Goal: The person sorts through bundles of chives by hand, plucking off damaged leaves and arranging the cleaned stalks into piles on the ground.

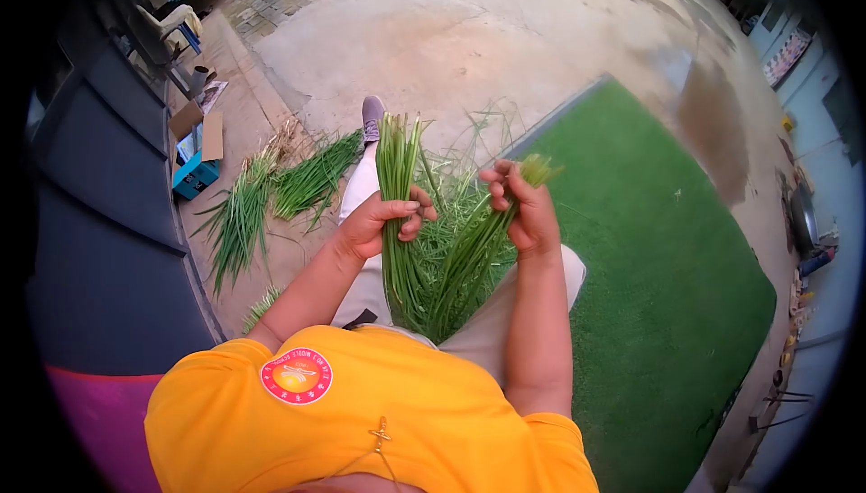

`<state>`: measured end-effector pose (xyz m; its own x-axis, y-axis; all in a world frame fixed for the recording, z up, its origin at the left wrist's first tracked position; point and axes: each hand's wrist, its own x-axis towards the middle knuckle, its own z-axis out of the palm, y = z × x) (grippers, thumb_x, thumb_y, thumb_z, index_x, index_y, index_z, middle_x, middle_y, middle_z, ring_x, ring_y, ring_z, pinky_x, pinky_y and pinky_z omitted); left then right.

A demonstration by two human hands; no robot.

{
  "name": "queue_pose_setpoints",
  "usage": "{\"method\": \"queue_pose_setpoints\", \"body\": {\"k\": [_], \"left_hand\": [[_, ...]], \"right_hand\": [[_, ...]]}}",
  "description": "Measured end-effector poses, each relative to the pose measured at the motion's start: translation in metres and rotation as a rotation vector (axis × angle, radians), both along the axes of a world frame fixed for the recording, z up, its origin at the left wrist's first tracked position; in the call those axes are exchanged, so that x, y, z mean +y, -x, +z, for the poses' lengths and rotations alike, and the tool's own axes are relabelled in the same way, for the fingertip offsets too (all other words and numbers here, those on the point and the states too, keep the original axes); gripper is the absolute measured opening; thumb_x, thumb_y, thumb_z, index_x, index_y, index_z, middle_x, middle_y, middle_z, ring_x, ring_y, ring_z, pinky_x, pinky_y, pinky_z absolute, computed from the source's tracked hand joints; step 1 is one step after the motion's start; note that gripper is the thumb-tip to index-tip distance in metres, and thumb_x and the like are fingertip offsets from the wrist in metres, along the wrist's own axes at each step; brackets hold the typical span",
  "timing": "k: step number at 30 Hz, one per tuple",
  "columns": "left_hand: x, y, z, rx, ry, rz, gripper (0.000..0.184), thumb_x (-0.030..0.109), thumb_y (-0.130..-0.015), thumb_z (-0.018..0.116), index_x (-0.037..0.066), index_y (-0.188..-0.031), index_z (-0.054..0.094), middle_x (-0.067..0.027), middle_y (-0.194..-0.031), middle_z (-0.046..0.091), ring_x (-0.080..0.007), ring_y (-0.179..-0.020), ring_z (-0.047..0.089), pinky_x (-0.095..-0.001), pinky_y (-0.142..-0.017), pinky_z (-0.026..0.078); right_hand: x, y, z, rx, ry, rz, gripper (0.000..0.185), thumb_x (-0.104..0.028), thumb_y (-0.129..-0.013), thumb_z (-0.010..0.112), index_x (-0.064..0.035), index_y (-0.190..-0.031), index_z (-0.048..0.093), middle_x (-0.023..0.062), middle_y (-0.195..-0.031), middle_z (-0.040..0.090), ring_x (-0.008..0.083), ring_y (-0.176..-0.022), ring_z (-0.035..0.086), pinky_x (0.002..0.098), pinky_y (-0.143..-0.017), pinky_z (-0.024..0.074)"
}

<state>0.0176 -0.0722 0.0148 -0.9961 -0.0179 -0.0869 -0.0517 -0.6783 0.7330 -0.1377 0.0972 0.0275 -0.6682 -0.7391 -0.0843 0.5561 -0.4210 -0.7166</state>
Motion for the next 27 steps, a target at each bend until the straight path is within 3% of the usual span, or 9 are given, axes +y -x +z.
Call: {"method": "queue_pose_setpoints", "body": {"k": [6,9,13,16,18,22,27], "left_hand": [[0.002,-0.008,-0.011,0.02,-0.07,-0.103,0.026,0.01,-0.081,0.051,-0.001,-0.105,0.049,-0.0142,-0.091,0.058,-0.0113,-0.063,0.048,-0.0227,-0.055,0.04],[0.01,-0.008,-0.009,-0.03,0.027,-0.126,0.025,0.012,-0.081,0.054,0.0,-0.103,0.05,-0.0118,-0.09,0.058,-0.0094,-0.063,0.049,-0.0225,-0.056,0.041],[0.019,-0.003,-0.007,-0.106,0.171,-0.121,0.025,0.013,-0.081,0.055,0.0,-0.101,0.05,-0.0112,-0.087,0.059,-0.0092,-0.063,0.05,-0.0226,-0.055,0.041],[0.021,-0.003,-0.005,-0.146,0.247,-0.088,0.026,0.012,-0.081,0.055,0.0,-0.103,0.049,-0.0119,-0.084,0.059,-0.0114,-0.062,0.05,-0.0229,-0.054,0.041],[0.019,-0.001,-0.002,-0.173,0.182,0.085,0.023,0.012,-0.082,0.054,0.002,-0.102,0.049,-0.0099,-0.08,0.058,-0.0108,-0.06,0.05,-0.0225,-0.053,0.041],[0.01,-0.001,-0.008,-0.157,0.182,0.207,0.016,0.01,-0.081,0.055,0.004,-0.095,0.048,-0.0075,-0.071,0.055,-0.0106,-0.053,0.049,-0.0216,-0.047,0.039],[0.009,-0.004,-0.003,-0.176,0.248,0.175,0.017,0.008,-0.078,0.058,0.003,-0.092,0.049,-0.0062,-0.066,0.054,-0.0098,-0.048,0.047,-0.0203,-0.043,0.037]], "right_hand": [[-0.008,-0.007,0.0,-0.016,0.081,-0.09,0.025,-0.018,-0.09,0.046,0.0027,-0.103,0.046,0.0114,-0.084,0.06,0.0086,-0.057,0.046,0.0223,-0.054,0.0431],[-0.016,-0.017,0.007,0.07,0.038,-0.051,0.024,-0.018,-0.088,0.05,0.0025,-0.101,0.048,0.0099,-0.082,0.06,0.0078,-0.053,0.044,0.0216,-0.049,0.0403],[-0.029,-0.03,-0.004,0.186,-0.176,-0.039,0.025,-0.018,-0.078,0.064,0.0018,-0.091,0.054,0.0056,-0.073,0.058,0.0055,-0.043,0.037,0.0205,-0.04,0.0299],[-0.028,-0.035,-0.01,0.169,-0.243,-0.059,0.014,-0.01,-0.077,0.064,-0.0031,-0.084,0.054,0.0037,-0.064,0.056,0.0049,-0.044,0.037,0.0195,-0.04,0.0298],[-0.025,-0.032,-0.015,0.155,-0.227,-0.107,0.013,-0.01,-0.077,0.064,-0.0031,-0.082,0.054,0.0041,-0.064,0.056,0.0052,-0.044,0.037,0.0198,-0.04,0.0299],[-0.019,-0.033,-0.017,0.143,-0.229,-0.225,0.008,-0.006,-0.076,0.062,-0.0023,-0.078,0.056,0.0031,-0.061,0.055,0.006,-0.045,0.041,0.0203,-0.041,0.0316],[-0.014,-0.025,-0.016,0.153,-0.274,-0.378,0.008,-0.005,-0.076,0.061,-0.0011,-0.081,0.055,0.0044,-0.062,0.055,0.006,-0.044,0.04,0.0201,-0.041,0.0315]]}}
